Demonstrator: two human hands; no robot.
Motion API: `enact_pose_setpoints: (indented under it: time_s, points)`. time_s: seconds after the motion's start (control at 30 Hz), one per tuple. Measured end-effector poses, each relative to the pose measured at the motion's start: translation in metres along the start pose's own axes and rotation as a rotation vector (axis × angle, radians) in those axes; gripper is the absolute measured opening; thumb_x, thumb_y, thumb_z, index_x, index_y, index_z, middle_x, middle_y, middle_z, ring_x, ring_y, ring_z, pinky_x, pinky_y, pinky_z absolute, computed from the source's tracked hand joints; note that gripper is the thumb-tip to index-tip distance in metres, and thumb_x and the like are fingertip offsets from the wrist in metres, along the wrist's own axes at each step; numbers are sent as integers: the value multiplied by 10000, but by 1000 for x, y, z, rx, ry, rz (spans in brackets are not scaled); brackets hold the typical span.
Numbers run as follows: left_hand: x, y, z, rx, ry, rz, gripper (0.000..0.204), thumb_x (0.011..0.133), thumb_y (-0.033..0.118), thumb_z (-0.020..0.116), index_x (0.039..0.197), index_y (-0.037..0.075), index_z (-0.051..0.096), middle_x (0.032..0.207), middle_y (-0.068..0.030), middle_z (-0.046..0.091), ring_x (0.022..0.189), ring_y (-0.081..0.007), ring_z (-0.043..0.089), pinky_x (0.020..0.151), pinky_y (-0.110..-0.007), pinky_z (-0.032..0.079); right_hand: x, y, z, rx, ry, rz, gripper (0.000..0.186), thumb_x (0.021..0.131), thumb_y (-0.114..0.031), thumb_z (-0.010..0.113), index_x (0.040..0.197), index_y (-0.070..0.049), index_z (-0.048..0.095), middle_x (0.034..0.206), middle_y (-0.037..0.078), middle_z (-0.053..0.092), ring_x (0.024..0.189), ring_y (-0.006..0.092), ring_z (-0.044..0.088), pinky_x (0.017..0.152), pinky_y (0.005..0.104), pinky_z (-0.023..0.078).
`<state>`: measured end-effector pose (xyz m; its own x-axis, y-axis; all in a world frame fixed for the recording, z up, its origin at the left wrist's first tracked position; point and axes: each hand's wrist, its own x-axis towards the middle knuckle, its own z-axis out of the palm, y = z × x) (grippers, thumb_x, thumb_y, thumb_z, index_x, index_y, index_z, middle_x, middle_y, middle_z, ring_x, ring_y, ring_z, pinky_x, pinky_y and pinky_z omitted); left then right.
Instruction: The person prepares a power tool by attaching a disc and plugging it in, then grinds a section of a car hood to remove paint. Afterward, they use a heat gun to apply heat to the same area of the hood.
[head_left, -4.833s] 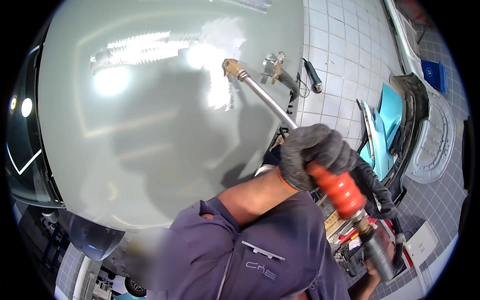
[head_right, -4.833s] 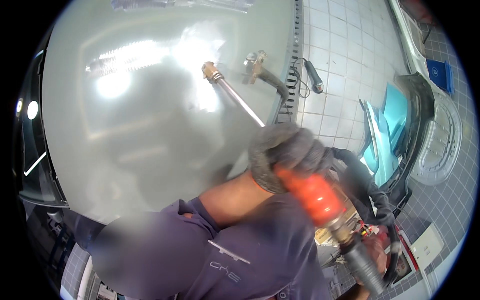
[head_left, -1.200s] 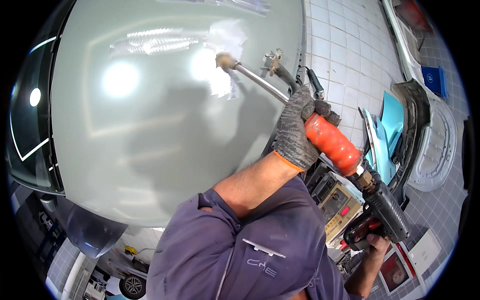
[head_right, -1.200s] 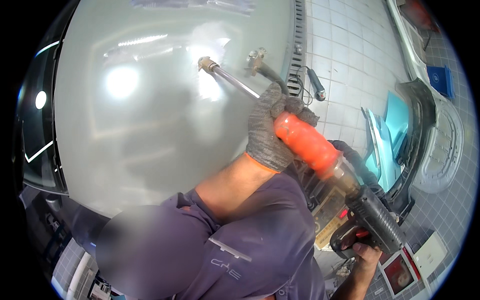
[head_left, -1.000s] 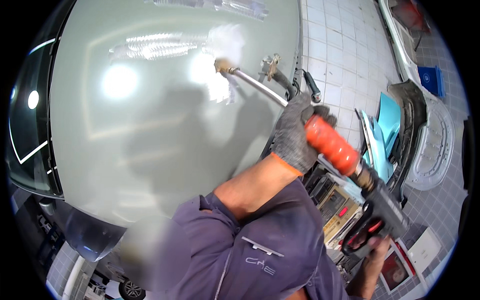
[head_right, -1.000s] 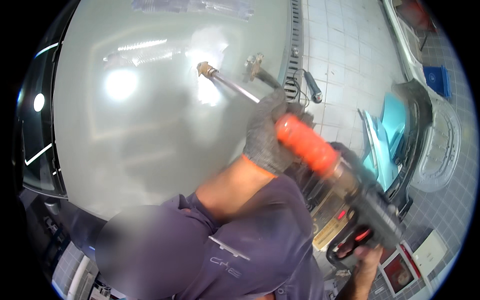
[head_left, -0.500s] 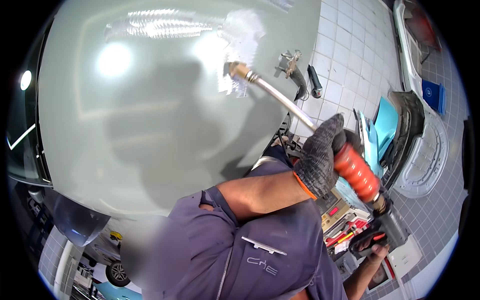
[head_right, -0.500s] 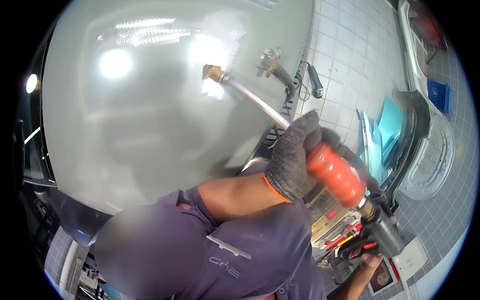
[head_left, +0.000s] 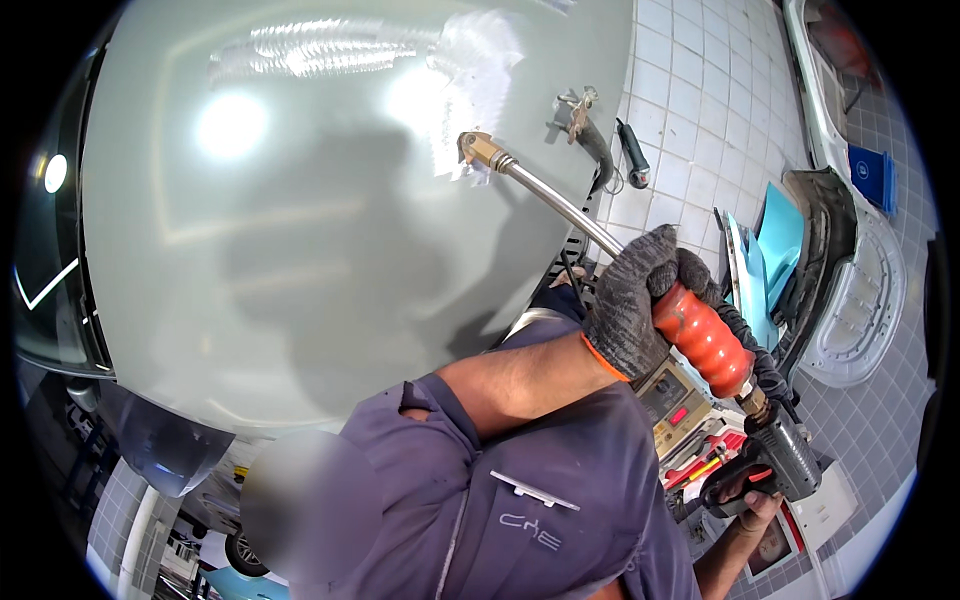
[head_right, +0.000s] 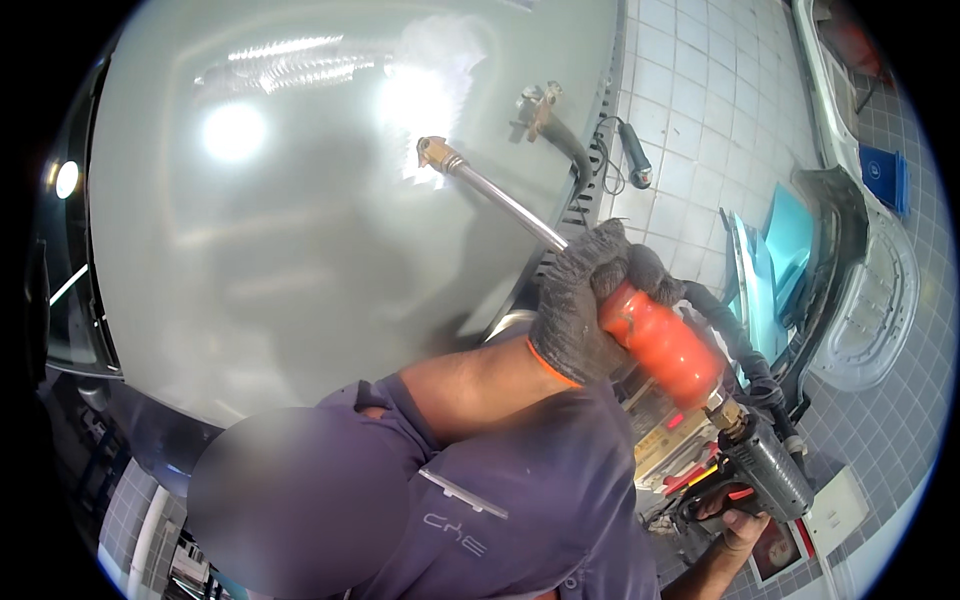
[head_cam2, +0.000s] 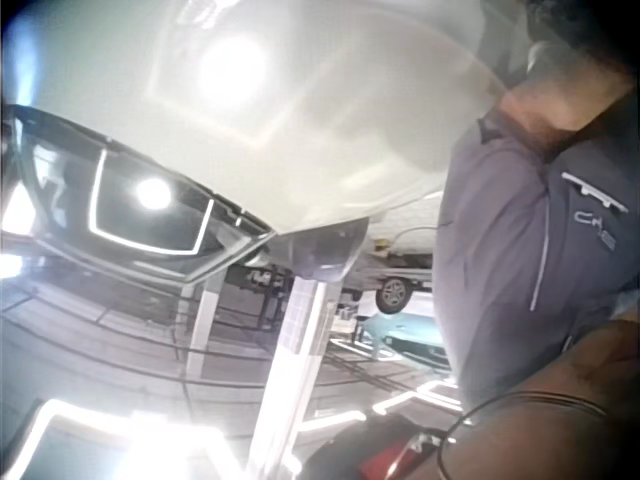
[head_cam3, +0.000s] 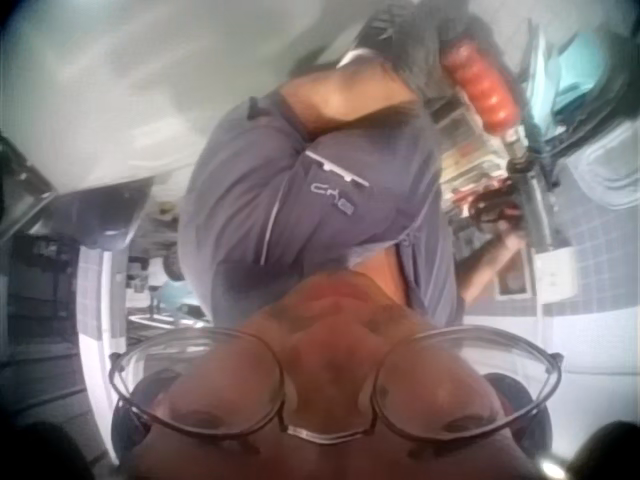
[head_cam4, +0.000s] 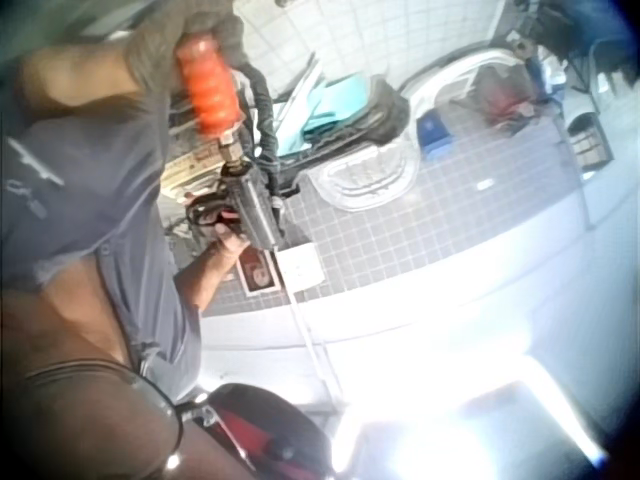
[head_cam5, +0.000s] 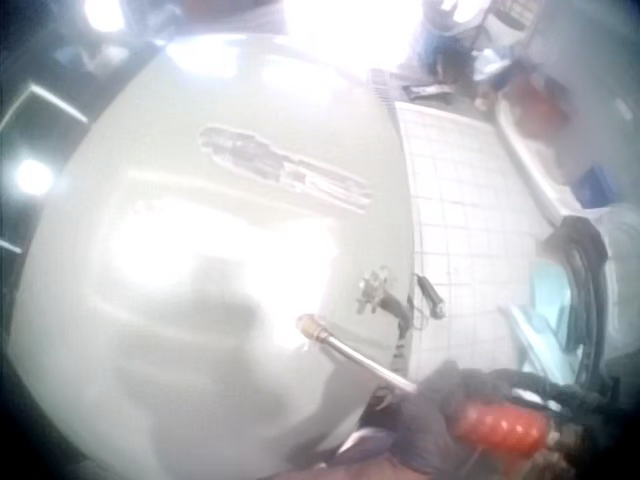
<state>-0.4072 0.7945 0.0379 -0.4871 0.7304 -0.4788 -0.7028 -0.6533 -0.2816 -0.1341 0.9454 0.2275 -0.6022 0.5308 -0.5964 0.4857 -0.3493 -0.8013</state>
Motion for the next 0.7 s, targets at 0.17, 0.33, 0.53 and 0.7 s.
enact_pose_setpoints:
  time_s: [0.17,0.33,0.53,0.7]
  points:
    - [-1,23,13,13,167,-33,355,919,389,663,724,137,507,708,-105,593,686,-265,609,720,-447,543,-10,2,-2,20,6,1,324,764,-206,772,993,-7,660,867,151,693,791,342,691,765,451,551]
    - [-10,-10,18,65,148,48,353,945,339,640,697,167,458,710,-45,558,688,-225,562,676,-376,503,-10,6,-4,54,-27,27,317,757,-188,775,989,-9,655,866,151,690,798,349,689,774,453,547]
    - [-10,-4,-23,-74,-503,32,369,974,405,590,682,188,531,687,-3,539,677,-217,535,655,-352,463,2,-10,8,-895,-161,-529,310,748,-167,778,984,-12,648,866,151,686,808,359,687,785,455,543]
    - [-50,-9,39,152,474,47,297,1002,344,600,808,120,587,774,-37,575,755,-185,593,695,-337,503,-10,18,-15,-577,-160,-141,388,778,-230,795,1017,38,649,847,175,693,745,333,698,719,435,563]
